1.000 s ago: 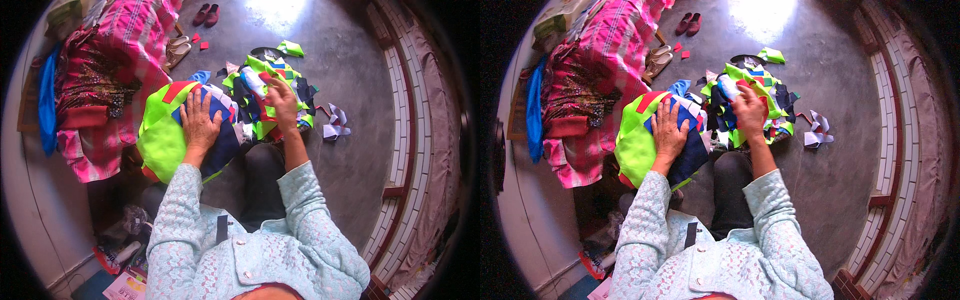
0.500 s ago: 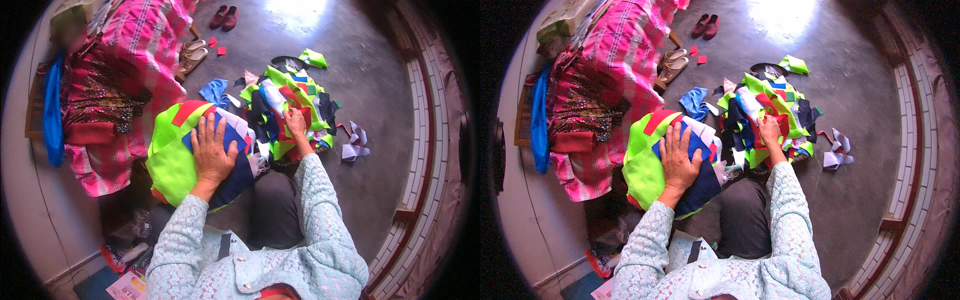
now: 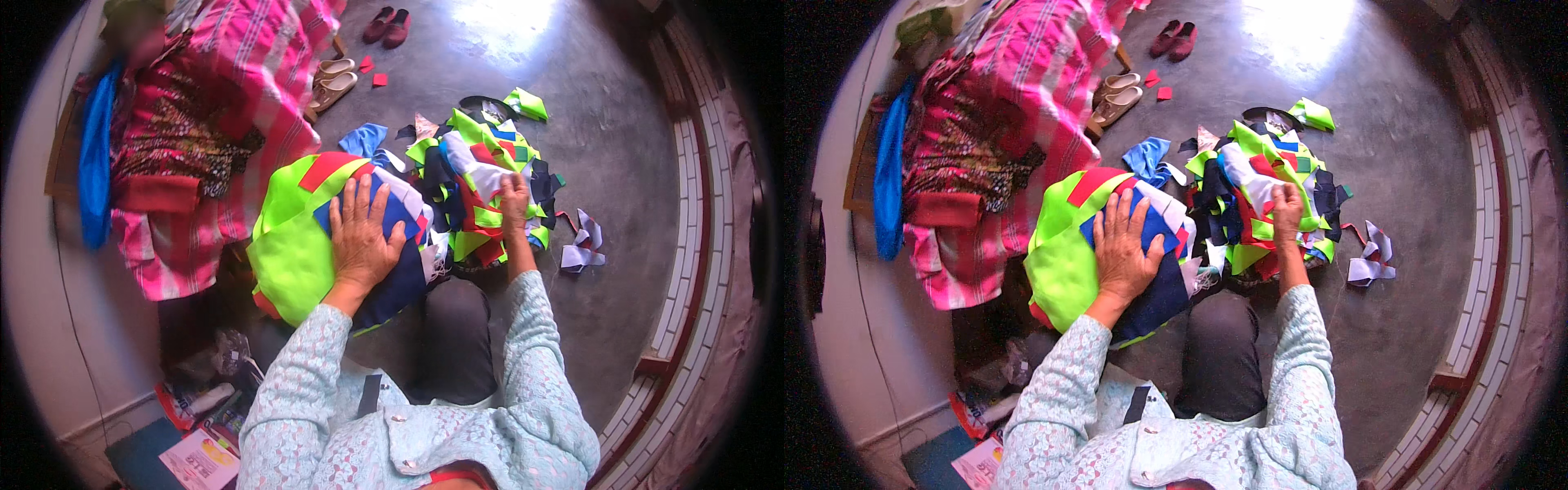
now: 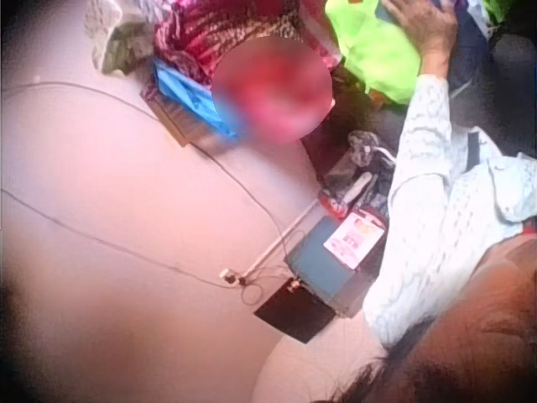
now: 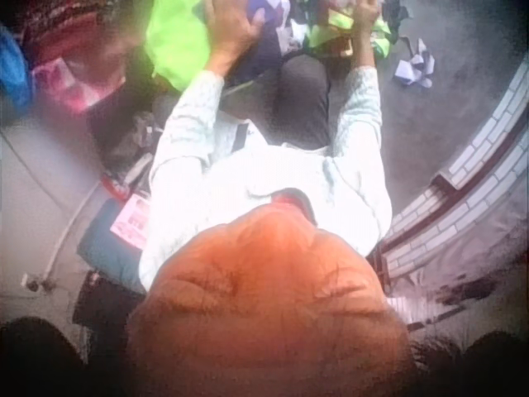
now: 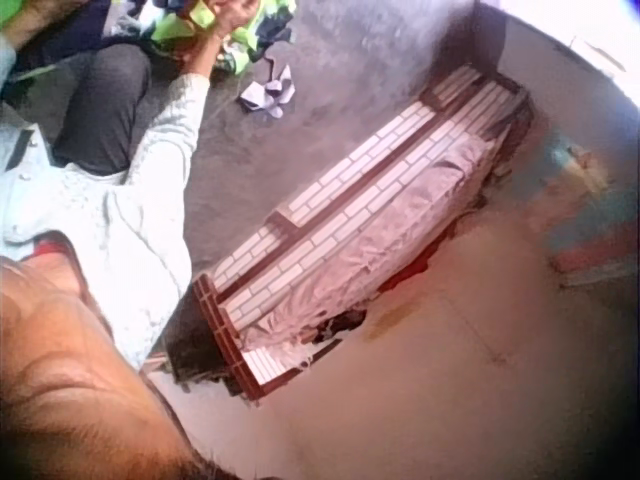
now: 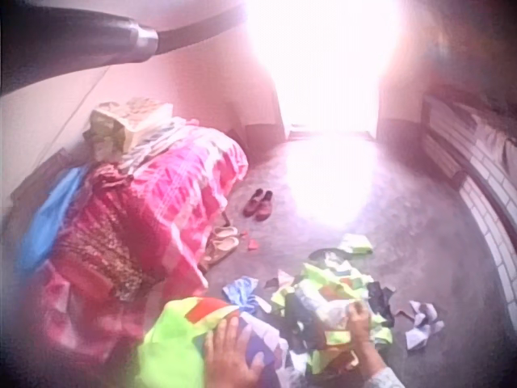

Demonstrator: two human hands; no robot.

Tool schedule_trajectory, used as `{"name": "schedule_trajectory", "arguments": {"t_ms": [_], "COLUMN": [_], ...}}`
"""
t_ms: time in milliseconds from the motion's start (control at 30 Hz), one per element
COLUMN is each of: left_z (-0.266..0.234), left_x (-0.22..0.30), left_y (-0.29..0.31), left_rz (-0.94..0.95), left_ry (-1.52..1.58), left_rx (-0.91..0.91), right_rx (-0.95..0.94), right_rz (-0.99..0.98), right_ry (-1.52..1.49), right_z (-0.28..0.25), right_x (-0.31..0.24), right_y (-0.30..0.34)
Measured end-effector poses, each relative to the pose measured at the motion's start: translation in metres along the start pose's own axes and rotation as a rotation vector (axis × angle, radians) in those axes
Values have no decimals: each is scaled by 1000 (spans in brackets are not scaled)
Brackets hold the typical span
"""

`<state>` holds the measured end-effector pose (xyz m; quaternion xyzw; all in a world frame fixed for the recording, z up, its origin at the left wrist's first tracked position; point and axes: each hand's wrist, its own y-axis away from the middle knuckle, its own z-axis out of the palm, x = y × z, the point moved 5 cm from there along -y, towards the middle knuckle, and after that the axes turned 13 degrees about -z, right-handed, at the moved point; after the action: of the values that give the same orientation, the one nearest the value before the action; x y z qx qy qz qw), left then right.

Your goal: The person sits on the floor and assembles a colorful fabric decoration by attaching various colored fabric pieces to a central structure. They pick up pieces from a pile, fold or align them, and attach them to the growing object. The person also briefly adjusts a bedsheet at the end.

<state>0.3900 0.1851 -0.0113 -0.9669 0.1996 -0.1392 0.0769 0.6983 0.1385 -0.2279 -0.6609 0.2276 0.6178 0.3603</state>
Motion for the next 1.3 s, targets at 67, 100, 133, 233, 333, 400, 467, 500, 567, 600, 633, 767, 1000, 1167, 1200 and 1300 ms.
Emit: {"name": "schedule_trajectory", "arguments": {"t_ms": [67, 100, 133, 233, 333, 400, 467, 500, 567, 600, 633, 767, 1000, 1167, 1200, 1300], "left_z": [-1, -1, -1, -1, 0, 5, 6, 7, 6, -2, -22, -71, -66, -101, -87, -47], "left_x": [0, 0, 1, -4, -5, -10, -15, -18, -32, -39, -40, -56, -46, -89, -108, -145], "left_y": [0, 0, 1, 3, 4, 5, 5, 4, -4, -7, -5, 59, 132, 126, 130, 148], "left_rz": [2, 10, 15, 9, 1, -11, -24, -32, -83, -75, -61, -407, -302, -411, -522, -732], "left_ry": [-4, 4, 16, 34, 45, 42, 114, 154, 419, 586, 753, 1189, 2129, 1922, 1820, 1530], "left_rx": [18, 35, 43, 60, 80, 81, 61, 49, 11, 71, 124, 102, -616, -327, -329, -288], "right_rx": [26, 40, 53, 40, -24, -39, -115, -109, -174, -199, -223, -351, -494, -733, -697, -793], "right_rz": [-4, -48, -44, -18, -56, 5, 34, 59, 72, 78, 79, 114, 147, 262, 334, 414], "right_ry": [-189, -251, -339, -494, -537, -699, -774, -774, -795, -798, -813, -899, -1022, -688, -556, -337], "right_z": [-6, -12, -16, -21, -26, -20, -18, -14, -6, -3, 0, 28, 113, 149, 154, 152], "right_x": [-51, -86, -109, -167, -200, -222, -237, -245, -261, -266, -272, -299, -341, -287, -269, -222], "right_y": [2, 8, 14, 44, 79, 102, 120, 128, 141, 145, 151, 164, 199, 221, 230, 258]}}
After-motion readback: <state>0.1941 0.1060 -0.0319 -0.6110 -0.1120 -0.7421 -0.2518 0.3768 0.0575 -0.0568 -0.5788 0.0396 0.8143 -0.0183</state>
